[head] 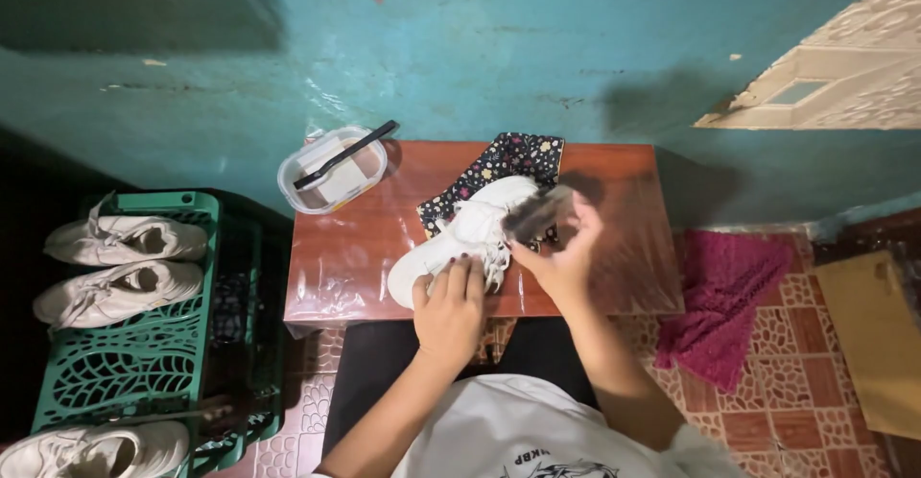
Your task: The person scrubs a white sneaker with a brush, repeatedly dipping the brush into a container of cleaning solution. The person rotates the shoe to clean different areas, including the upper, sides, and sole, while holding it on a patterned cloth on a wooden table.
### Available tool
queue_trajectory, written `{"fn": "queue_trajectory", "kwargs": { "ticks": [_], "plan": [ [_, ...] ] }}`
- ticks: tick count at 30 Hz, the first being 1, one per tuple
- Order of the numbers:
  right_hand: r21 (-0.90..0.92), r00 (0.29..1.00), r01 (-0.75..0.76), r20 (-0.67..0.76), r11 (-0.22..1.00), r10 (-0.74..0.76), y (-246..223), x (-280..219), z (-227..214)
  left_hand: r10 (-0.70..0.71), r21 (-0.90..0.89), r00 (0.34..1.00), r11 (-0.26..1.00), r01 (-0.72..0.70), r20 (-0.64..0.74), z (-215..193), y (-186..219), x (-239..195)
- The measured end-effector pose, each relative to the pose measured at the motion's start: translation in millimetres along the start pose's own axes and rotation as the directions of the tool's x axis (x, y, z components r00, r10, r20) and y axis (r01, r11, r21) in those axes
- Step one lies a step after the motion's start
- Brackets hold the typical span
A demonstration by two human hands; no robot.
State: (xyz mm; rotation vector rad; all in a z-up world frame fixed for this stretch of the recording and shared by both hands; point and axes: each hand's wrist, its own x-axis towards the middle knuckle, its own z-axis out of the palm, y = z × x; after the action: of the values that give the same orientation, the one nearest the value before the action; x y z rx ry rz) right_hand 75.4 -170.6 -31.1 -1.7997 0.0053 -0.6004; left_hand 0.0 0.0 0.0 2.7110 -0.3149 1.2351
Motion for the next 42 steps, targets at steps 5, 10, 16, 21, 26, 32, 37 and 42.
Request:
{"fn": "queue_trajectory", "kwargs": {
  "ticks": [5, 10, 16, 21, 26, 32, 37, 42],
  "plan": [
    [-0.003, 0.984, 0.12, -0.129, 0.993, -0.119, 17.3, 19.6, 23.7, -0.006, 0.014, 1.0, 1.0, 0.006, 0.027, 3.4, 3.5, -6.7],
    [-0.019, 0.895, 0.445, -0.018, 0.895, -0.445, 3.6, 15.4, 37.7, -0.012, 0.018, 0.999, 1.0, 0.011, 0.032, -1.1, 3.8, -6.8],
    [0.023, 0.941, 0.334, -0.063, 0.942, -0.332, -17.2, 13.2, 43.2, -0.015, 0.032, 1.0, 0.999, 0.015, -0.009, -0.4, 8.0, -1.6],
    [-0.075, 0.963, 0.194, -0.178, 0.978, -0.204, 36.2, 25.8, 20.3, -0.013, 0.018, 1.0, 1.0, 0.014, -0.021, 5.0, 8.0, -7.1],
    [-0.062, 0.897, 0.437, -0.039, 0.897, -0.44, 2.4, 21.1, 36.0, -0.014, 0.029, 1.0, 0.999, 0.015, -0.021, 2.4, 6.3, -6.5],
    [-0.171, 0.929, 0.36, -0.024, 0.917, -0.37, 6.5, 9.5, 25.8, -0.018, 0.042, 0.999, 0.999, 0.02, -0.035, 7.1, 11.3, -10.4],
    [-0.228, 0.946, 0.324, 0.079, 0.918, -0.315, -23.8, 9.4, 19.3, -0.021, 0.003, 1.0, 1.0, 0.021, -0.018, 1.8, 14.8, -14.1],
    [-0.336, 0.933, 0.319, 0.275, 0.886, -0.231, -34.1, 5.5, 18.9, -0.012, -0.008, 1.0, 1.0, 0.012, -0.001, 0.6, 16.6, -16.8]
  ]
}}
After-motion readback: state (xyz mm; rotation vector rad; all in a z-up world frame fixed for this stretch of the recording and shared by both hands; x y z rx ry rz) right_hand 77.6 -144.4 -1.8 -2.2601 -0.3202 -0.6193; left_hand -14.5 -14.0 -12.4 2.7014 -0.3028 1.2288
